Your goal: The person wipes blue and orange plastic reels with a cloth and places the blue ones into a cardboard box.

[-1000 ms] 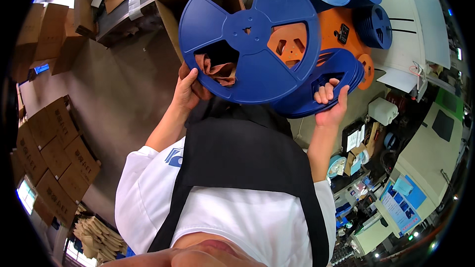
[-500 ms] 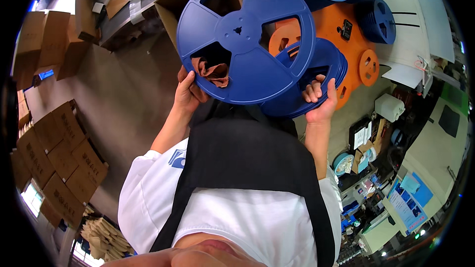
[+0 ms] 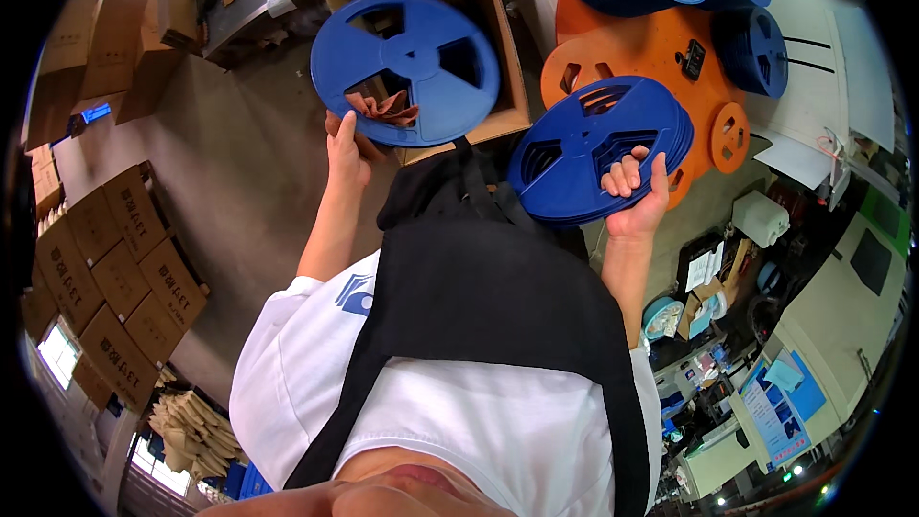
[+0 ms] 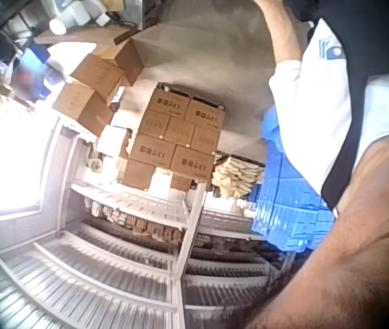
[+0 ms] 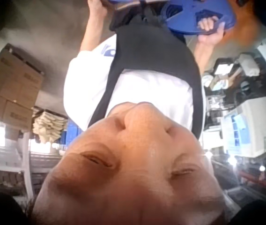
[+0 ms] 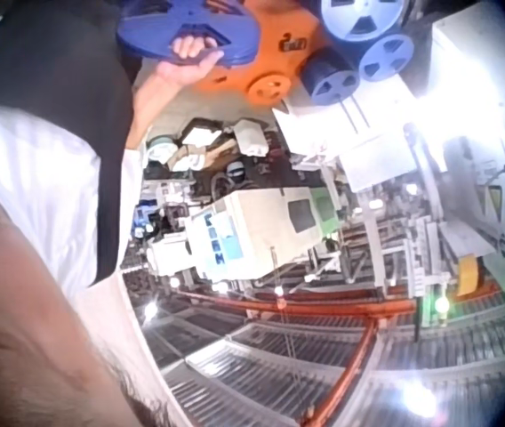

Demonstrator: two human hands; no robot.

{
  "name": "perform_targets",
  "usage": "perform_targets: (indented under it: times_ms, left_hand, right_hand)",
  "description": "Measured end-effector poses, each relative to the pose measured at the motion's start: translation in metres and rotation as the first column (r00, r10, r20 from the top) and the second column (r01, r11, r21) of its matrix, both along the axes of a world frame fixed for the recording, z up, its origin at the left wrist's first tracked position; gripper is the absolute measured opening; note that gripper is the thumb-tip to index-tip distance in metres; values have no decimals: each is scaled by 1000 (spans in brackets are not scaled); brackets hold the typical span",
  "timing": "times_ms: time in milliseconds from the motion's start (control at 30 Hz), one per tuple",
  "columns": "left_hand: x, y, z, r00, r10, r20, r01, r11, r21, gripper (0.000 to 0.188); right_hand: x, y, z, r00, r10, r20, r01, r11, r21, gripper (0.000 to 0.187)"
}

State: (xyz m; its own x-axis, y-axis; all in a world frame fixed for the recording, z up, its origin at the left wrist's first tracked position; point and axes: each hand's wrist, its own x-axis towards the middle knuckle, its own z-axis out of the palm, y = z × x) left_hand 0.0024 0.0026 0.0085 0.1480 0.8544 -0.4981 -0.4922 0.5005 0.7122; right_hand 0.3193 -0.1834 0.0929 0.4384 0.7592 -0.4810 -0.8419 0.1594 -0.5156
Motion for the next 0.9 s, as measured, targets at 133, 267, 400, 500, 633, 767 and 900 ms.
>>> perform_targets:
  times_ms: [133,267,400,500,633,767,900]
  left_hand:
    - [-16,7,-88,949,-29,-314,112,962,247,14]
    - [-8,8,-108,489,-155,-858,293,956,-6,42]
    - [13,12,-96,307,-132,-942,273,961,-46,37]
    - [22,21,-96,279,-168,-945,253,963,-96,34]
    - [24,32,-142,103,-113,-988,291,953,-78,41]
    - [16,45,-188,114,-254,-960,177,956,-232,51]
    - [17,55,-180,477,-191,-858,388,922,11,48]
  right_hand:
    - [-2,1,-1,1000,7,15,-6,999,-33,32]
    - [-4,0,-1,1000,-16,18,17,999,-47,32]
    - [-5,-1,0,1000,-13,14,13,1000,-13,33]
    - [-6,-4,3,999,-30,40,32,998,-53,32]
    - [-10,-2,7,998,-36,44,38,998,-55,33]
    - [-10,-4,9,998,-40,43,40,999,10,39]
    - [-8,-7,23,996,-37,83,19,978,210,43]
